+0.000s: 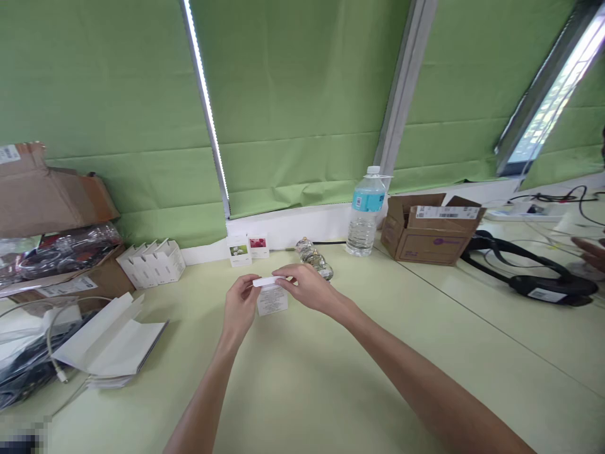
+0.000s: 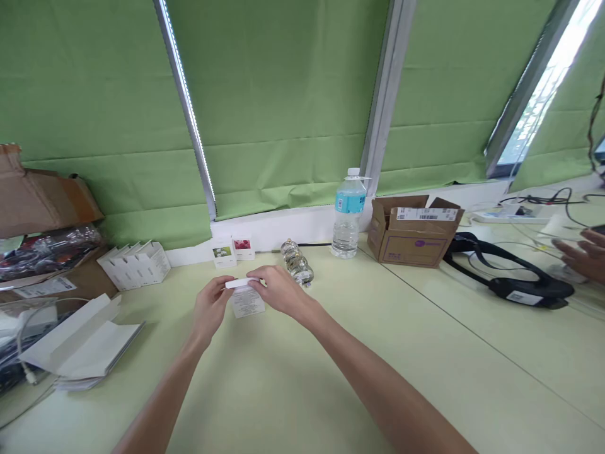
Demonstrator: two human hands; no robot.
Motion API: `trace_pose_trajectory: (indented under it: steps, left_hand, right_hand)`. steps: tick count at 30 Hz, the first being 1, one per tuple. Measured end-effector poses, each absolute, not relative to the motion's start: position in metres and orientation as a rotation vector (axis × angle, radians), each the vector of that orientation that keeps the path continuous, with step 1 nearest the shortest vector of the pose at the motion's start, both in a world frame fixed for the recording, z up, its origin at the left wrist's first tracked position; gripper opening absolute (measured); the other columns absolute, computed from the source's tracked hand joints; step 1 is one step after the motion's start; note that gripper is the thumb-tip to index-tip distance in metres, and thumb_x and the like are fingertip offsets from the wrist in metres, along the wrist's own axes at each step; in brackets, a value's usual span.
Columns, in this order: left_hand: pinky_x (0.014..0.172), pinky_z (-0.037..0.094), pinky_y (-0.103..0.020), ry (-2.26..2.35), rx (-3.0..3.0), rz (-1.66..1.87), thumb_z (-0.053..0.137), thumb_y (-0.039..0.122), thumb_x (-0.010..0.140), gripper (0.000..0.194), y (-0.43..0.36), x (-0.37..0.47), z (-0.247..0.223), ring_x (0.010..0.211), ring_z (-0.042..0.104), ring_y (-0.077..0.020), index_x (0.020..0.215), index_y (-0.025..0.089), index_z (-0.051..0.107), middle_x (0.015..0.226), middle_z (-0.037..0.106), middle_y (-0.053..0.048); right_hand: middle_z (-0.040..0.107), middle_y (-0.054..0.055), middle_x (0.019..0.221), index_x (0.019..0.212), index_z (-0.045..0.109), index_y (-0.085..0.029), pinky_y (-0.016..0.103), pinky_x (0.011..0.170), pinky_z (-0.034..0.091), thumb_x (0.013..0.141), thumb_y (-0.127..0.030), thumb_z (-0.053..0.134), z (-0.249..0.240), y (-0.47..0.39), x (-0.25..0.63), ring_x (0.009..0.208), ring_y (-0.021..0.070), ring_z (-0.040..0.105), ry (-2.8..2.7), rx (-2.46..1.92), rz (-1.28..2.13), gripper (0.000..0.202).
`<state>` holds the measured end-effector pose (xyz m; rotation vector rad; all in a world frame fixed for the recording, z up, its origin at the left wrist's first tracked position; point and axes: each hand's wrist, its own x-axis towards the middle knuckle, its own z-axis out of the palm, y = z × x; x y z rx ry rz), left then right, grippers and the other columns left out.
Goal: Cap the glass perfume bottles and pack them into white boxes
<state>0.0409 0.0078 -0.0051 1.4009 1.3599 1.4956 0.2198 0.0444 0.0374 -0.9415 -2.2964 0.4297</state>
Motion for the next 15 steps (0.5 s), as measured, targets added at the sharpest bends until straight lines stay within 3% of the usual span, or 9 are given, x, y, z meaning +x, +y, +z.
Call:
trace_pose_trajectory:
  steps: [5, 15]
  left_hand:
    - [0.090, 0.044, -0.034, 1.238, 1.472, 1.471, 0.054, 0.030, 0.080, 0.031, 0.007, 0.032, -0.004, 0.103, 0.058, -0.0201, 0.109, 0.020, 0.060, 0.114, 0.062, -0.007]
    - [0.087, 0.050, -0.033, 1.371, 1.617, 1.486, 0.060, 0.039, 0.078, 0.029, 0.017, 0.027, -0.018, 0.103, 0.059, -0.0197, 0.101, 0.023, 0.067, 0.114, 0.063, -0.004]
  right_hand:
    - [0.068, 0.004, 0.102, 0.106, 0.067, -0.022, 0.027, 0.073, 0.045, 0.087, -0.027, 0.049, 0.033, 0.048, 0.219, 0.087, 0.0186, 0.061, -2.282, -0.940, 0.401, 0.027]
    - [0.069, 0.004, 0.095, 0.101, 0.069, -0.021, 0.025, 0.069, 0.042, 0.087, -0.026, 0.050, 0.027, 0.055, 0.221, 0.080, 0.0159, 0.060, -2.303, -0.878, 0.356, 0.024]
